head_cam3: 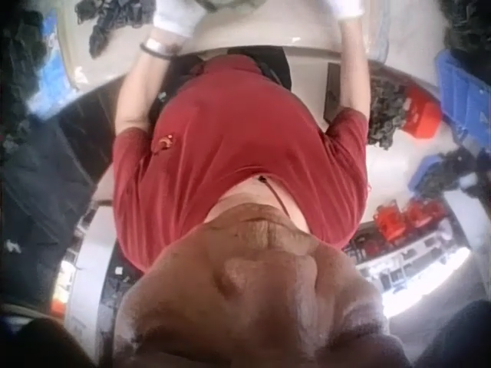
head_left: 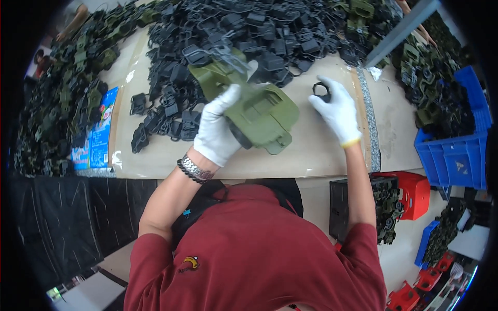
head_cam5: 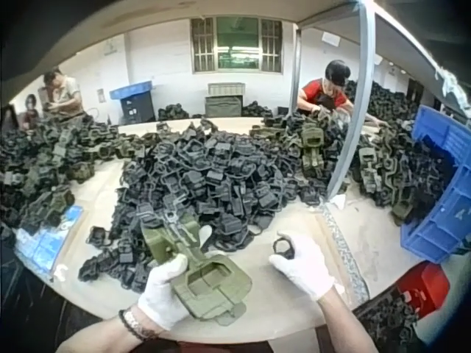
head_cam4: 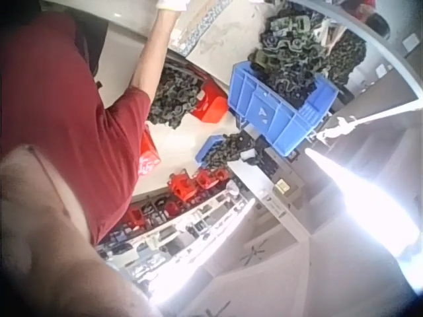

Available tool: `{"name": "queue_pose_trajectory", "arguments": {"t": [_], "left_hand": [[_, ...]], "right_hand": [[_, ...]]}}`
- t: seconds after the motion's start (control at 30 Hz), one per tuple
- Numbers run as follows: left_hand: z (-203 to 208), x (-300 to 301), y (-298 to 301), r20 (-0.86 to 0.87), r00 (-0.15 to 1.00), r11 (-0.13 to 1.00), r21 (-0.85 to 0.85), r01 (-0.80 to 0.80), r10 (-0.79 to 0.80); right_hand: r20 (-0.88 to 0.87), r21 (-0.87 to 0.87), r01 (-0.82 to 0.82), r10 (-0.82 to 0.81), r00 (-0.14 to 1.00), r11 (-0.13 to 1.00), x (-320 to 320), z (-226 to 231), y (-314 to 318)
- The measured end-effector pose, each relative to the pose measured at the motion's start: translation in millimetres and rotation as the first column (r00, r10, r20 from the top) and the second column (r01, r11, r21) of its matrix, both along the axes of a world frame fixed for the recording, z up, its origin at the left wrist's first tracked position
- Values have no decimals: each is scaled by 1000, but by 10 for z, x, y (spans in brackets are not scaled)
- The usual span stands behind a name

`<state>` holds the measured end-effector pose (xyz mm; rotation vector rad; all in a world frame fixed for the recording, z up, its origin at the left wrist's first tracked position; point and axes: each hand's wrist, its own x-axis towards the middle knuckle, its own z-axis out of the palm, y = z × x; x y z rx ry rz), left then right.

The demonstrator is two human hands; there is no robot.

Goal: The person assembles green plastic toy tanks by hand, attaching black plastic components to them at a factory table.

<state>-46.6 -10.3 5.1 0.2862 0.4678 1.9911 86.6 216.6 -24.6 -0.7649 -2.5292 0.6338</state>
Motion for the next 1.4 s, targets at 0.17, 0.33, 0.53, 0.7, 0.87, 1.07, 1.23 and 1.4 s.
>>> {"name": "queue_pose_trajectory", "arguments": {"t": [0.17,0.33,0.53,0.7,0.87,1.07,1.23,1.4], "left_hand": [[-116,103,-34,-132,988,989,-116,-92,76],[-68,249,-79,-262,961,963,-223,-154,93],[-30,346,-93,-328,934,940,-251,-232,143],[65,343,-103,-332,931,940,-242,-240,152],[142,362,-122,-350,929,924,-304,-231,118],[66,397,-143,-503,850,917,-245,-314,157],[126,397,-167,-332,935,937,-271,-221,124],[87,386,-181,-330,936,932,-286,-222,122]], "right_hand": [[-444,-160,-447,340,829,880,309,635,-713],[-403,101,-489,485,776,866,287,544,-812],[-478,133,-499,496,725,856,332,429,-807],[-470,177,-477,500,728,861,361,437,-810],[-536,143,-458,458,710,877,365,404,-849],[-570,113,-465,441,694,878,361,376,-879],[-598,108,-477,441,669,872,367,339,-899],[-573,130,-497,474,669,858,365,360,-910]]}}
